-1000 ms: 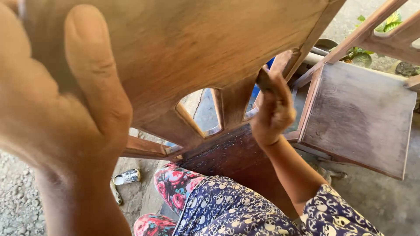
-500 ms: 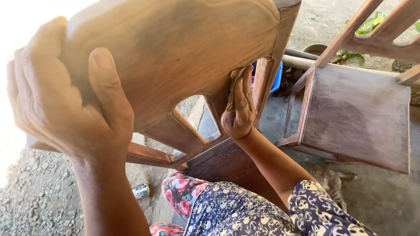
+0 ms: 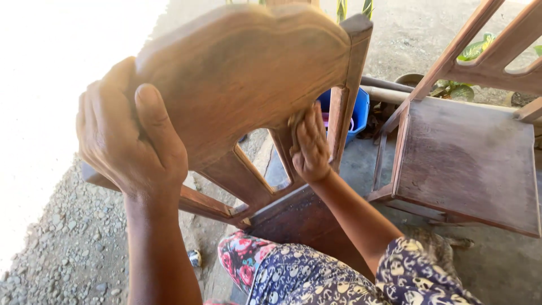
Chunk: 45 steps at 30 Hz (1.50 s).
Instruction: The person sands the backrest and legs of a wooden chair using a sanding block. They hold the chair steady with one hand while rubbing the sanding block against the wood surfaces.
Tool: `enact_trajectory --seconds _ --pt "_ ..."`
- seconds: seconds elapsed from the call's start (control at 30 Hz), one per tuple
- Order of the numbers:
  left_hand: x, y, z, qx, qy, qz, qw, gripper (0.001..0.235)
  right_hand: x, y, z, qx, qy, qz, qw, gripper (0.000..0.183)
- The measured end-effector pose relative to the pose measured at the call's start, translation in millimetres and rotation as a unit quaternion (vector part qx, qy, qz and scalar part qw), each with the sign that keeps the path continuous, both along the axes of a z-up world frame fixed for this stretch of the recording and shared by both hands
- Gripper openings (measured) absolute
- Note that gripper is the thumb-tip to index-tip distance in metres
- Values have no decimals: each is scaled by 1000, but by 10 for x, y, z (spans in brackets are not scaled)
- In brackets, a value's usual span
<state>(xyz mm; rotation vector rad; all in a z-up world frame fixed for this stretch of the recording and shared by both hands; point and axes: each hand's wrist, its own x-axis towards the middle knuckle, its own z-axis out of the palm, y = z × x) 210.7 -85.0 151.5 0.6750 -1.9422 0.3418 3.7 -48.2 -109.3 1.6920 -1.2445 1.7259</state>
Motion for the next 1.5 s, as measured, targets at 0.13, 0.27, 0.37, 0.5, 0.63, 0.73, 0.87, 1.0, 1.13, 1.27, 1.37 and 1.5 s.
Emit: enact_trajectory --seconds 0.13,0.27,0.37,0.5,0.63,0.73,0.87,1.0,1.13,1.27,1.37,1.5 --pt "37 -121 -82 -19 -2 13 1000 45 58 632 -569 51 55 59 995 49" --pt "36 -47 -2 45 28 -6 999 47 -212 898 -346 118 42 67 990 42" --pt "76 -29 22 110 68 -37 991 58 -580 755 468 -15 34 -76 996 43" --pt "276 -87 -103 193 150 -88 966 55 -590 273 1521 -104 50 -200 973 33" --pt "261 -66 -139 156 124 -51 978 41 176 -448 1698 -146 34 -41 988 48" --pt "304 -47 -172 145 142 -57 978 38 620 -613 1620 -209 -6 59 976 24" --pt "319 -81 -198 147 143 -68 976 39 -11 -373 1969 -155 44 46 986 32" --pt "275 -118 -270 125 150 -18 981 36 -95 -239 1977 -95 87 -140 982 28" --pt "296 -90 -251 155 171 -53 972 41 430 -523 1795 -144 101 13 984 9" --pt "312 -155 -344 164 173 -59 969 40 -191 -456 1802 -155 283 -74 944 22" --pt "259 -145 -344 155 173 -32 972 39 -121 -463 1927 -190 210 -150 947 25" --pt "335 -212 -439 168 178 -65 968 40 708 -448 1926 -171 241 -17 955 18"
